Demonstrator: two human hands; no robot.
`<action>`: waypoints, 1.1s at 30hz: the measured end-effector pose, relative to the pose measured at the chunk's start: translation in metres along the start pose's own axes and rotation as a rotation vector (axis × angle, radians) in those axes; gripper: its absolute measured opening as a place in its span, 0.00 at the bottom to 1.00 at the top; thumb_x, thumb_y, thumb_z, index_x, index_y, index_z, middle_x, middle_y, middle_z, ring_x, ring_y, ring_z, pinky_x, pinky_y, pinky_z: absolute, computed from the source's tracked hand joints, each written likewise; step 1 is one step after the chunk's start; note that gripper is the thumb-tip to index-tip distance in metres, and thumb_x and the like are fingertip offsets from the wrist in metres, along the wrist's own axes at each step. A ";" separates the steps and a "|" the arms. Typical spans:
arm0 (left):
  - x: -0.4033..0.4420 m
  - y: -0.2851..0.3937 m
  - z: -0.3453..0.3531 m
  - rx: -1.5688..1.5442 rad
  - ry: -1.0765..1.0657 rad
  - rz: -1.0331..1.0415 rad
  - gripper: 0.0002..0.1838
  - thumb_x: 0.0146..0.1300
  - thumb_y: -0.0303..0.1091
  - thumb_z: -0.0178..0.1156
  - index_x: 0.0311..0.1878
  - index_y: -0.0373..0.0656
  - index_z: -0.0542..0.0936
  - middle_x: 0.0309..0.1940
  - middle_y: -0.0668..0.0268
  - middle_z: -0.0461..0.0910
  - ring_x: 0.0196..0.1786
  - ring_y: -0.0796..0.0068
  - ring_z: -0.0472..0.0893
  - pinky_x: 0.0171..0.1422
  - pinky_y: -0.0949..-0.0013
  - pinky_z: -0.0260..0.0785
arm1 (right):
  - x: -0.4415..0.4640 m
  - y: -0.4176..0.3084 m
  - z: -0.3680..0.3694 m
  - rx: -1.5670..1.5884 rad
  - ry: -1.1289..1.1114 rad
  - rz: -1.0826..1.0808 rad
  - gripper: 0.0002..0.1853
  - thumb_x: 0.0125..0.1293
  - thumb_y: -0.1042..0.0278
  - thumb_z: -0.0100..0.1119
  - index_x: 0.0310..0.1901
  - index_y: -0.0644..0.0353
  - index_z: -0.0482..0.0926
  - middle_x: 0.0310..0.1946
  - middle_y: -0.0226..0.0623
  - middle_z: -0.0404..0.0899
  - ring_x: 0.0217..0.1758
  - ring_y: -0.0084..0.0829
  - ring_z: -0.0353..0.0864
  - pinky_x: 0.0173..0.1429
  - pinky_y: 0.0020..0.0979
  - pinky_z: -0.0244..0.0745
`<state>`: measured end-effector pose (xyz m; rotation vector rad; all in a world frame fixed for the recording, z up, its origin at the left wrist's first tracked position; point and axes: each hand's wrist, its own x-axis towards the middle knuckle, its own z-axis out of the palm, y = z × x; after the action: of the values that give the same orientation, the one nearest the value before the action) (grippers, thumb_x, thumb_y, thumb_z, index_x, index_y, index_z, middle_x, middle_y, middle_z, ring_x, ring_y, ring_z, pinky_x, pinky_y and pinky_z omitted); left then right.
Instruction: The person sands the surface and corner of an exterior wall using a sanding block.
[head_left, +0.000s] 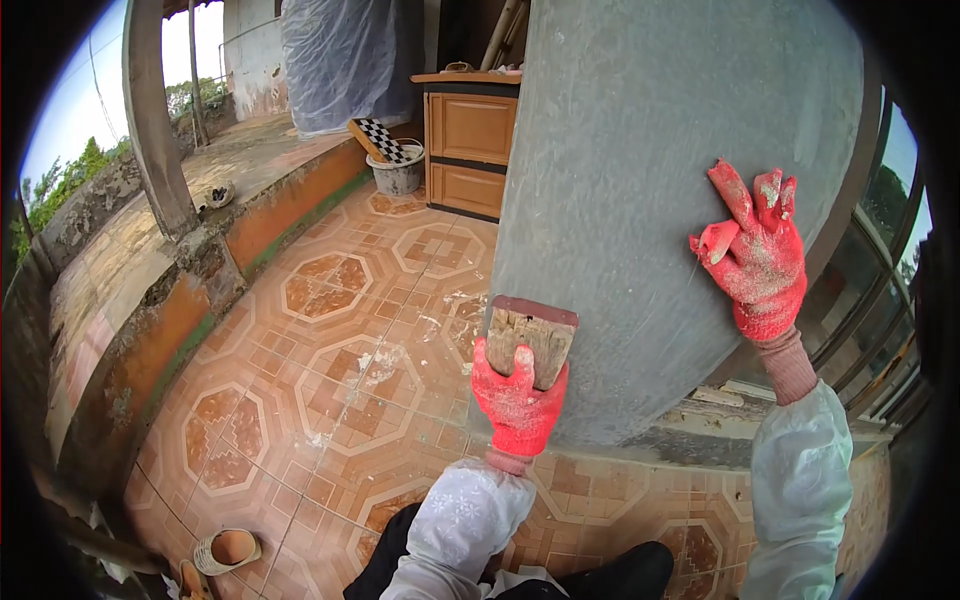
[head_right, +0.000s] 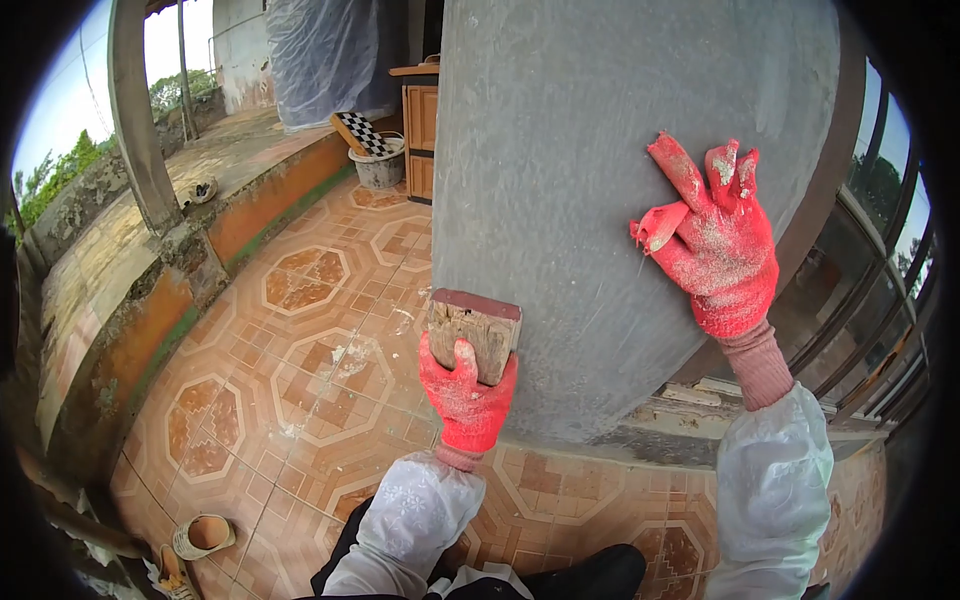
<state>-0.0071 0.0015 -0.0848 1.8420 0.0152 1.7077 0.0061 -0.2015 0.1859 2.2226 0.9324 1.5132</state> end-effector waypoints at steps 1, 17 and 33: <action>0.027 0.006 0.004 -0.043 0.010 0.028 0.55 0.44 0.34 0.82 0.74 0.62 0.59 0.62 0.39 0.67 0.53 0.34 0.77 0.51 0.39 0.72 | 0.001 0.000 0.000 0.002 -0.005 0.001 0.31 0.50 0.65 0.76 0.60 0.56 0.81 0.67 0.34 0.74 0.64 0.55 0.69 0.80 0.57 0.56; 0.090 0.002 0.002 -0.012 0.077 0.071 0.57 0.45 0.33 0.82 0.77 0.62 0.59 0.68 0.40 0.64 0.59 0.33 0.75 0.57 0.40 0.72 | 0.001 -0.001 0.002 -0.002 -0.030 0.026 0.20 0.51 0.63 0.75 0.48 0.56 0.86 0.67 0.33 0.74 0.67 0.57 0.67 0.81 0.57 0.53; 0.127 0.006 -0.005 0.066 0.062 -0.026 0.50 0.44 0.33 0.82 0.70 0.61 0.64 0.63 0.42 0.69 0.55 0.35 0.78 0.52 0.43 0.75 | 0.001 -0.002 0.002 0.021 -0.017 0.026 0.10 0.49 0.64 0.76 0.32 0.54 0.85 0.67 0.32 0.75 0.68 0.54 0.66 0.79 0.54 0.56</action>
<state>0.0072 0.0509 0.0316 1.8279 0.1220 1.7647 0.0078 -0.1994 0.1842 2.2672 0.9217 1.5002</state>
